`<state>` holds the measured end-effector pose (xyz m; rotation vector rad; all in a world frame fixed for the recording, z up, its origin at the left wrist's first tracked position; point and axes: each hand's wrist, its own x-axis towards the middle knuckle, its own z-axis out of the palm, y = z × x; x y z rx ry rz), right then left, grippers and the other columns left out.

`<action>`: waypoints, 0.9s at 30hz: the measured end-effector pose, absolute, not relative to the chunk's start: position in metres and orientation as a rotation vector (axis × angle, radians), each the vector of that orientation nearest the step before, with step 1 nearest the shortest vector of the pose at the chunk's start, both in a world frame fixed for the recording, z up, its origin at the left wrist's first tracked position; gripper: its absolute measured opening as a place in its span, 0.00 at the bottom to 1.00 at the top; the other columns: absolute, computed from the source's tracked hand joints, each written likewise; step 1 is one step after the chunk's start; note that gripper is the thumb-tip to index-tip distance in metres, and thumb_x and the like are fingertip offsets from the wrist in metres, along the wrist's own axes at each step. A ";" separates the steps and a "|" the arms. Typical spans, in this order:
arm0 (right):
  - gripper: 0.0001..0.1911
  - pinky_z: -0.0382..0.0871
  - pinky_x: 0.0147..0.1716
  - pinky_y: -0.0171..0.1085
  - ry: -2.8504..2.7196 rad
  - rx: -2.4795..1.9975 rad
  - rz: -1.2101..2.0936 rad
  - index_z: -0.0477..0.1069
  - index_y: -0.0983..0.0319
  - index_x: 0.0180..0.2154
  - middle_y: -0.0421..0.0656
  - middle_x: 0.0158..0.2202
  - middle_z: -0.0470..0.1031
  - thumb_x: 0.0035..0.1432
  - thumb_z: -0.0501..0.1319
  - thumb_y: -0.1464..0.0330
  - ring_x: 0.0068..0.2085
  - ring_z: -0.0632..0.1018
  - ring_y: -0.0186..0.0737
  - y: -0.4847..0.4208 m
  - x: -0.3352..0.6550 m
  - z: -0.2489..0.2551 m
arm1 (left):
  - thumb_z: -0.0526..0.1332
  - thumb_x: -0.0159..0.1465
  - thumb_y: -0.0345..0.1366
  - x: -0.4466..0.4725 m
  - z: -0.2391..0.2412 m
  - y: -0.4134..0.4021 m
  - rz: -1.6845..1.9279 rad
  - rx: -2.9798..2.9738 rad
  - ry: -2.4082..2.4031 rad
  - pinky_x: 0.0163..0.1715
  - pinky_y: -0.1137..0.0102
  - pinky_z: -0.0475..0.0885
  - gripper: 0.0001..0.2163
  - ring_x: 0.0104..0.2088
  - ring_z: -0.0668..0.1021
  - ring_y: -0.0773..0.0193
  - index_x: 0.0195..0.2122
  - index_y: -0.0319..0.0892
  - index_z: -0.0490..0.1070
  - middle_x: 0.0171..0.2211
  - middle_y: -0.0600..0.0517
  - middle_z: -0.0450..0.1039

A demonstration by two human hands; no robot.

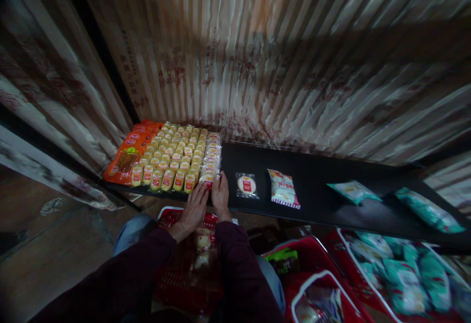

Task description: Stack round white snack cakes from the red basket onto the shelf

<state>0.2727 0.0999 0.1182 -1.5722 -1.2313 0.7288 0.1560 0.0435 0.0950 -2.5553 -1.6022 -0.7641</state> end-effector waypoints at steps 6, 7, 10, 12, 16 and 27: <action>0.46 0.51 0.66 0.49 -1.279 -1.592 0.682 0.56 0.73 0.64 0.61 0.66 0.59 0.60 0.42 0.43 0.66 0.61 0.51 0.103 0.275 0.115 | 0.48 0.67 0.27 0.149 0.105 0.054 -0.711 -2.498 -1.536 0.66 0.53 0.55 0.24 0.69 0.55 0.55 0.65 0.34 0.58 0.66 0.41 0.57; 0.46 0.50 0.66 0.50 -1.278 -1.590 0.681 0.56 0.73 0.64 0.61 0.66 0.58 0.60 0.42 0.43 0.66 0.61 0.51 0.104 0.275 0.114 | 0.48 0.67 0.27 0.149 0.107 0.055 -0.710 -2.493 -1.541 0.66 0.53 0.54 0.24 0.69 0.55 0.54 0.65 0.34 0.57 0.66 0.41 0.57; 0.45 0.49 0.66 0.49 -1.275 -1.579 0.689 0.54 0.71 0.65 0.59 0.67 0.57 0.60 0.42 0.44 0.68 0.59 0.49 0.107 0.274 0.114 | 0.50 0.66 0.29 0.148 0.112 0.059 -0.721 -2.499 -1.558 0.67 0.50 0.51 0.26 0.69 0.52 0.52 0.66 0.35 0.56 0.67 0.41 0.54; 0.44 0.49 0.67 0.48 -1.280 -1.576 0.686 0.54 0.70 0.65 0.58 0.67 0.56 0.61 0.41 0.44 0.68 0.58 0.48 0.108 0.272 0.114 | 0.52 0.65 0.30 0.147 0.116 0.062 -0.731 -2.505 -1.569 0.67 0.49 0.49 0.27 0.70 0.50 0.51 0.67 0.36 0.54 0.68 0.41 0.52; 0.44 0.49 0.66 0.48 -1.305 -1.616 0.662 0.54 0.71 0.65 0.58 0.67 0.57 0.61 0.39 0.45 0.67 0.59 0.49 0.111 0.265 0.116 | 0.51 0.64 0.28 0.144 0.116 0.071 -0.730 -2.502 -1.555 0.67 0.49 0.49 0.28 0.70 0.49 0.52 0.67 0.37 0.54 0.68 0.42 0.53; 0.38 0.57 0.61 0.53 -1.377 -1.680 0.470 0.50 0.68 0.66 0.59 0.65 0.59 0.64 0.43 0.51 0.65 0.63 0.52 0.110 0.258 0.111 | 0.50 0.68 0.36 0.133 0.114 0.076 -0.640 -2.419 -1.418 0.67 0.53 0.48 0.26 0.69 0.53 0.53 0.67 0.36 0.55 0.68 0.44 0.54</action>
